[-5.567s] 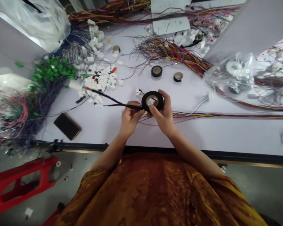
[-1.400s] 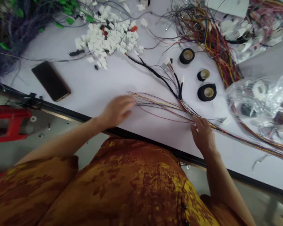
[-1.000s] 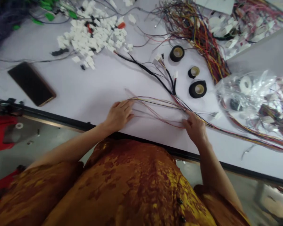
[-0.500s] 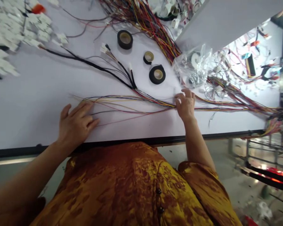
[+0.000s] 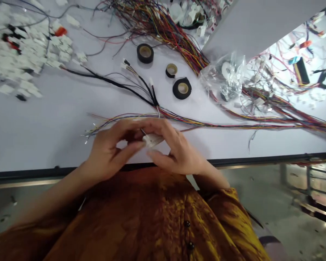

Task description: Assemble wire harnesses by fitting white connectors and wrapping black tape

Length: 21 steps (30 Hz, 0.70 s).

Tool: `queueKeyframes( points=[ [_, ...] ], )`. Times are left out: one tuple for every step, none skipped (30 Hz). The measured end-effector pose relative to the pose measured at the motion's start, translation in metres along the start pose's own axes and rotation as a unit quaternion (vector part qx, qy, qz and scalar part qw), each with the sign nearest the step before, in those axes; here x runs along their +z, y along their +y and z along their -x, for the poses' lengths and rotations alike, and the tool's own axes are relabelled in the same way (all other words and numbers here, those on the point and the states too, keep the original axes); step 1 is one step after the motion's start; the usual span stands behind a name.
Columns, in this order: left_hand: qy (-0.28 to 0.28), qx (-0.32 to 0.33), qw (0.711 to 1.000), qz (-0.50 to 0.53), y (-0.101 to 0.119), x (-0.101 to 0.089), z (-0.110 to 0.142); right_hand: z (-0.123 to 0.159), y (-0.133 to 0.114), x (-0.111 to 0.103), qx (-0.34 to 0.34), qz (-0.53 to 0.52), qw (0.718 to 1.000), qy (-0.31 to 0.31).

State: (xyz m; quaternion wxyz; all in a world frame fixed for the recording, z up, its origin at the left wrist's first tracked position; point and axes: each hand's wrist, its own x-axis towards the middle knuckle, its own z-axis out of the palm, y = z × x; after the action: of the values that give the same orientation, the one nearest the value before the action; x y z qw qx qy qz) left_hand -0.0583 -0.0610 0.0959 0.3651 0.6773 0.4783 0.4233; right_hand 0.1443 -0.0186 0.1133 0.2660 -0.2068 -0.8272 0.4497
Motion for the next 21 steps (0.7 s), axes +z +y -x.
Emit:
queueKeyframes(
  points=[
    [0.009,-0.024,1.000,0.003,-0.003,-0.005,0.002,-0.003,0.005,0.011,-0.006,0.018,1.000,-0.015],
    [-0.001,-0.055,0.998,0.019,-0.006,-0.012,0.005,-0.006,0.009,0.022,0.001,0.049,0.998,-0.028],
    [-0.024,-0.090,0.995,0.042,-0.010,-0.018,0.009,-0.008,0.013,0.033,0.016,0.085,0.995,-0.042],
    [-0.052,-0.122,0.989,0.067,-0.013,-0.024,0.012,-0.011,0.015,0.044,0.038,0.120,0.991,-0.051],
    [-0.073,-0.150,0.982,0.089,-0.017,-0.029,0.015,-0.014,0.016,0.053,0.062,0.148,0.985,-0.056],
    [-0.080,-0.170,0.976,0.107,-0.021,-0.033,0.018,-0.017,0.016,0.061,0.082,0.162,0.981,-0.060],
    [-0.078,-0.188,0.971,0.122,-0.025,-0.037,0.021,-0.020,0.016,0.066,0.089,0.159,0.981,-0.065],
    [-0.068,-0.204,0.967,0.135,-0.029,-0.039,0.023,-0.023,0.016,0.067,0.078,0.137,0.985,-0.071],
    [-0.056,-0.220,0.963,0.145,-0.033,-0.041,0.025,-0.026,0.018,0.065,0.058,0.099,0.990,-0.077],
    [-0.044,-0.237,0.958,0.154,-0.039,-0.044,0.026,-0.028,0.022,0.059,0.040,0.054,0.995,-0.075],
    [-0.027,-0.252,0.953,0.164,-0.044,-0.046,0.027,-0.030,0.028,0.051,0.035,0.015,0.998,-0.059],
    [-0.002,-0.263,0.949,0.176,-0.051,-0.049,0.027,-0.032,0.037,0.041,0.048,-0.008,0.999,-0.024],
    [0.031,-0.271,0.943,0.191,-0.057,-0.053,0.026,-0.033,0.050,0.031,0.079,-0.006,0.996,0.028],
    [0.064,-0.278,0.936,0.206,-0.064,-0.057,0.024,-0.035,0.064,0.020,0.120,0.019,0.988,0.092],
    [0.092,-0.287,0.928,0.220,-0.071,-0.063,0.022,-0.036,0.080,0.010,0.165,0.061,0.972,0.154],
    [0.111,-0.298,0.919,0.231,-0.079,-0.069,0.020,-0.037,0.097,0.002,0.197,0.105,0.953,0.203],
    [0.121,-0.312,0.911,0.239,-0.086,-0.075,0.017,-0.039,0.112,-0.003,0.221,0.137,0.939,0.225],
    [0.118,-0.328,0.905,0.244,-0.094,-0.082,0.014,-0.040,0.127,-0.007,0.237,0.159,0.931,0.226],
    [0.108,-0.339,0.903,0.243,-0.101,-0.088,0.011,-0.041,0.139,-0.008,0.246,0.177,0.928,0.217],
    [0.096,-0.344,0.905,0.231,-0.109,-0.094,0.008,-0.042,0.148,-0.007,0.253,0.192,0.927,0.201],
    [0.083,-0.344,0.913,0.201,-0.116,-0.098,0.005,-0.043,0.155,-0.005,0.257,0.209,0.925,0.188]
  ],
)
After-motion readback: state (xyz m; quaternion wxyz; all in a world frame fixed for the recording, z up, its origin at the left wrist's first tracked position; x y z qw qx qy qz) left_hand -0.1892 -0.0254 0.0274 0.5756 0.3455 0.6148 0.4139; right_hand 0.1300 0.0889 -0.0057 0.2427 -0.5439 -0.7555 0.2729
